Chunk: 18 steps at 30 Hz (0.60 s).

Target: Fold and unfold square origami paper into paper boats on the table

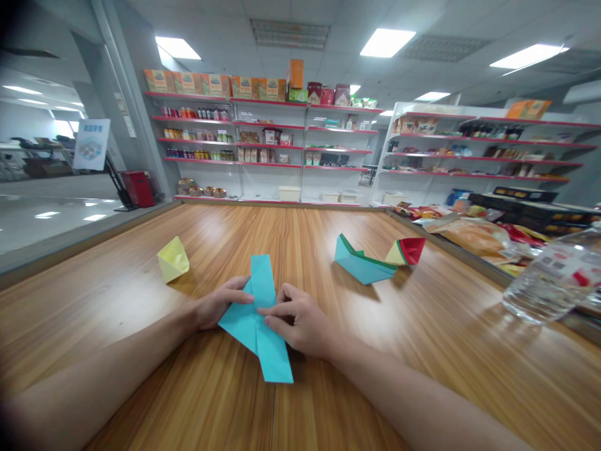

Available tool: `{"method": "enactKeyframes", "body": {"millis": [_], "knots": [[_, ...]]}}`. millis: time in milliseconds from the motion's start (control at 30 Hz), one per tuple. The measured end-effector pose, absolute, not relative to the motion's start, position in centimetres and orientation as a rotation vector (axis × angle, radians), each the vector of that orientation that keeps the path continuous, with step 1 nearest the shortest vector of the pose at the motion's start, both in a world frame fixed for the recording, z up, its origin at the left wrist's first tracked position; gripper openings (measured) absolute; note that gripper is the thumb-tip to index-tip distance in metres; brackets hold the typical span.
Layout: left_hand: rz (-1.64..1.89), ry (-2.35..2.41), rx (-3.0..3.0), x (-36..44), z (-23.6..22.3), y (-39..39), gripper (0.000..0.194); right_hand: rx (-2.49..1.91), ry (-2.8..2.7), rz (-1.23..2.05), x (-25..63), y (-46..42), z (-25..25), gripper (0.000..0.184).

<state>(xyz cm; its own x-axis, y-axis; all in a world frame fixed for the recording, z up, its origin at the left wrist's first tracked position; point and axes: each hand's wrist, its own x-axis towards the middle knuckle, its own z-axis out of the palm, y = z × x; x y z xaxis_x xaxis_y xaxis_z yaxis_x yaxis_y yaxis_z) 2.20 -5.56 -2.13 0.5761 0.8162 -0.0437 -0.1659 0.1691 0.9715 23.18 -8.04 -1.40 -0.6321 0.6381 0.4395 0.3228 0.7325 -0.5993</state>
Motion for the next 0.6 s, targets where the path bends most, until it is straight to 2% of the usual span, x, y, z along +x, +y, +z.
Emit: {"method": "enactKeyframes", "body": {"millis": [133,367,600], "knots": [[0.766,0.874,1.437,2.7,-1.9,-5.9,0.032,-0.858,-2.020,0.953,23.1,-7.2,-1.8,0.020],[0.514,0.717,1.757,3.0,-1.2,-6.5,0.029,-0.866,-2.038,1.190,23.6,-6.7,-2.2,0.036],[0.280,0.843,1.919,3.1,-0.4,-6.7,0.029,-0.925,-1.815,1.125,23.9,-6.5,-2.5,0.051]]}}
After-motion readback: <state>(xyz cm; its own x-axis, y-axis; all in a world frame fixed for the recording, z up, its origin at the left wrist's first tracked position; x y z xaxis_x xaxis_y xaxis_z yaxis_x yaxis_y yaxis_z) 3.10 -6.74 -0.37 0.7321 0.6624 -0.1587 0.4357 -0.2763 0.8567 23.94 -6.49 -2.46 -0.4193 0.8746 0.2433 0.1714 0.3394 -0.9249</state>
